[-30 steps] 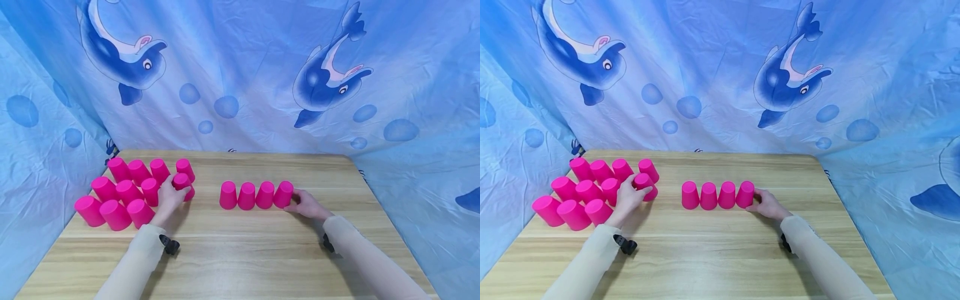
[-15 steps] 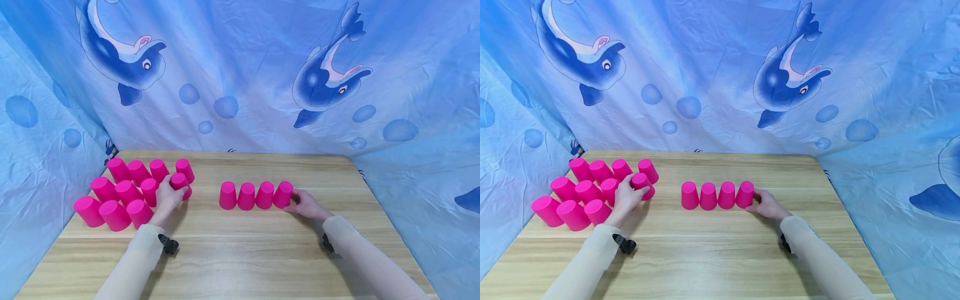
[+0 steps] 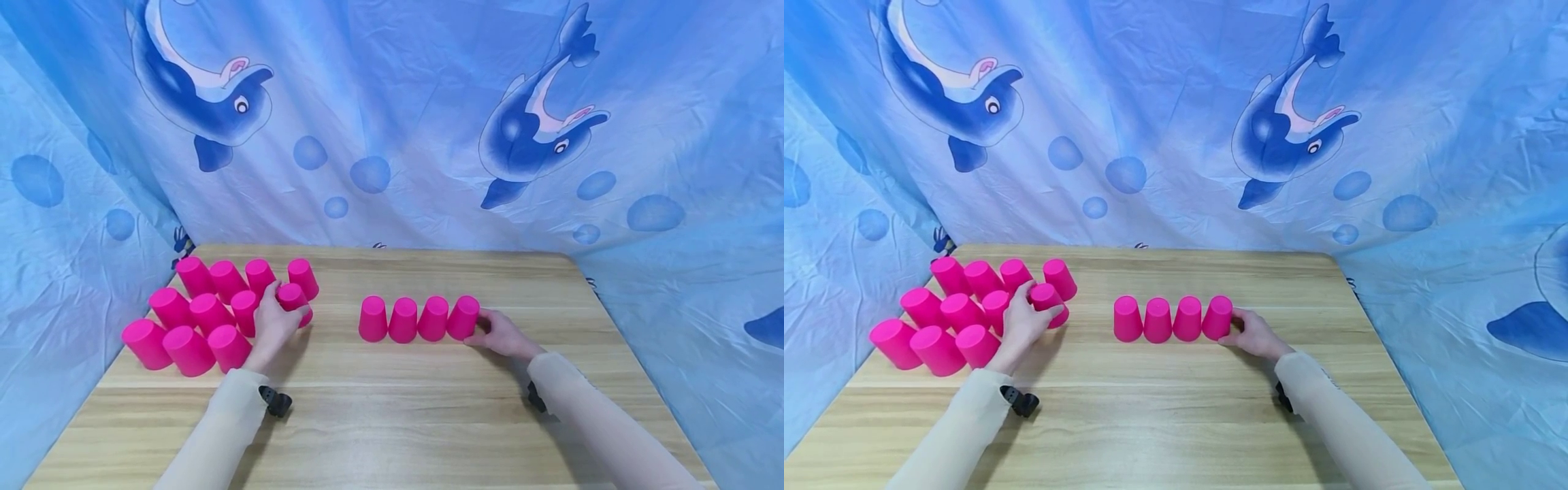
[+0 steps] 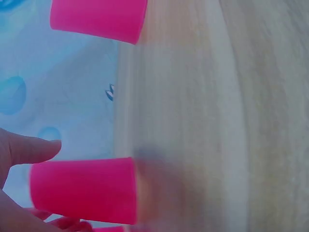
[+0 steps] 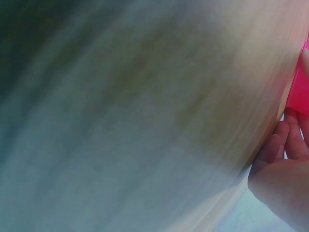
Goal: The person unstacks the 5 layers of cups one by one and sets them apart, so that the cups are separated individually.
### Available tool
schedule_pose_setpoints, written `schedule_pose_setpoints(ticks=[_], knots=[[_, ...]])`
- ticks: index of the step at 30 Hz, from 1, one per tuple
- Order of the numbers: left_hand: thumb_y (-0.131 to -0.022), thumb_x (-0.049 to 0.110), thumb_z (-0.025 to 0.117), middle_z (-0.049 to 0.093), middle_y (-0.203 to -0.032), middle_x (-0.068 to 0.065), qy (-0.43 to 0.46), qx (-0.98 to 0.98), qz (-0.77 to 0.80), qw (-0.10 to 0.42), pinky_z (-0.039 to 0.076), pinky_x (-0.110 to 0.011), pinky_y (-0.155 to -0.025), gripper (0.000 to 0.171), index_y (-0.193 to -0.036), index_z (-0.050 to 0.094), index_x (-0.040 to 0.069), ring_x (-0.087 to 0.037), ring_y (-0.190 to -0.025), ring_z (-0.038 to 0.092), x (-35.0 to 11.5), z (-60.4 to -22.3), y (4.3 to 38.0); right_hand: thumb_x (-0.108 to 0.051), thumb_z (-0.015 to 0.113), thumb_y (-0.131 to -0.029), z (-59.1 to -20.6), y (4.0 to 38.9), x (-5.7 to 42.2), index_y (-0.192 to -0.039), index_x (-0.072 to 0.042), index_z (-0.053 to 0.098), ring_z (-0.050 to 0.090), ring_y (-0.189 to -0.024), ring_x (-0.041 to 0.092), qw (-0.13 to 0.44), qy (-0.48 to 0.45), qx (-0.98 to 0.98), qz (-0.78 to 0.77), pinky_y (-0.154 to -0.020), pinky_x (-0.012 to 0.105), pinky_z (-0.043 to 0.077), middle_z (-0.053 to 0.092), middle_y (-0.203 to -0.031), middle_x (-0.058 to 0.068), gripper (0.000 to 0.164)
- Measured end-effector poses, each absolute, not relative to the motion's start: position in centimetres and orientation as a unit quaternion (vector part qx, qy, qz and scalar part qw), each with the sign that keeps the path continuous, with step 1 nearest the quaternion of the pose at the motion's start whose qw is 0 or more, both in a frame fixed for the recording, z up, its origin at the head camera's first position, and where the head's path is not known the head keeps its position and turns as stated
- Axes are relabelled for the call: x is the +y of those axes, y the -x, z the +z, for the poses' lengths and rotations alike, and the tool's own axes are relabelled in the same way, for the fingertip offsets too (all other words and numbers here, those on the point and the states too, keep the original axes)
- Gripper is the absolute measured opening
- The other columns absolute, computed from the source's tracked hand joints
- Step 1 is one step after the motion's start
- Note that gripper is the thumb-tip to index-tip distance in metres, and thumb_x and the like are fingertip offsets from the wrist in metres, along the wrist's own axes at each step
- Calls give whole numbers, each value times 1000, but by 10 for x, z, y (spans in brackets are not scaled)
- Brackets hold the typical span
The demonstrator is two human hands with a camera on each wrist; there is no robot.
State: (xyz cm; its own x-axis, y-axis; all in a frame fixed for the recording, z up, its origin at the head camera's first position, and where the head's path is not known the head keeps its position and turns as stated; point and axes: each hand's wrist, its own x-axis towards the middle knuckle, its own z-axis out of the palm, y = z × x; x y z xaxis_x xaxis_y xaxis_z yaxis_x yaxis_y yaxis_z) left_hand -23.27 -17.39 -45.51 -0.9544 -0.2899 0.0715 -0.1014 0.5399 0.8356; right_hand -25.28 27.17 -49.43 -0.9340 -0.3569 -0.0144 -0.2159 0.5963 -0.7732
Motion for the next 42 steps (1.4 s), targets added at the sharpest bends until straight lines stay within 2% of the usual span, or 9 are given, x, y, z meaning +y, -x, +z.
schedule_pose_setpoints(ticks=[6,10,13,17,21,24,34,42], knots=[[-78,15,78,37,-141,-20,-46,-878,-427,210,39,-55,-98,82,-144,33,2,-37,-126,38,-153,-442,228,-12,81,-76,-494,253,272,-128,-6,57,48,-122,32,90,151,885,-430,-102,48,37,59,-123,8,58],[-73,15,82,33,-144,-18,-6,-876,-421,236,35,-55,-100,85,-143,35,3,-34,-130,31,-130,-438,220,-14,81,-77,-495,253,271,-129,-7,57,48,-122,33,93,152,887,-425,-102,48,37,58,-124,8,59],[-70,16,84,33,-144,-19,23,-879,-426,214,33,-54,-102,89,-143,35,2,-34,-131,31,-112,-439,214,-15,81,-77,-495,253,271,-130,-7,56,47,-122,33,96,156,888,-422,-102,49,37,58,-125,8,59],[-70,18,85,37,-143,-18,35,-874,-461,148,37,-54,-99,91,-143,34,3,-36,-128,36,-89,-442,212,-13,81,-77,-494,253,272,-129,-5,56,47,-123,34,93,157,886,-427,-102,49,36,58,-125,10,58],[-73,18,84,42,-141,-17,26,-864,-496,85,42,-52,-95,86,-143,36,5,-37,-125,42,-72,-447,216,-13,81,-77,-493,253,273,-129,-4,56,48,-122,35,88,158,886,-426,-102,50,37,58,-125,11,59],[-74,16,83,45,-139,-18,25,-856,-513,59,44,-48,-95,81,-142,39,5,-37,-124,45,-63,-450,218,-14,81,-77,-492,253,274,-129,-4,57,49,-121,35,87,158,888,-423,-101,50,37,59,-123,11,58],[-74,8,82,59,-118,-14,20,-850,-523,62,51,-41,-86,67,-132,50,1,-30,-105,58,-54,-459,217,-17,82,-76,-494,254,271,-127,-11,59,50,-118,28,97,142,891,-421,-100,46,39,60,-120,3,57],[-78,6,78,60,-115,-13,24,-850,-521,72,49,-41,-89,55,-128,55,2,-28,-104,57,-55,-462,217,-15,82,-76,-493,252,271,-129,-7,57,49,-121,32,94,145,889,-424,-102,48,37,59,-123,7,58]])
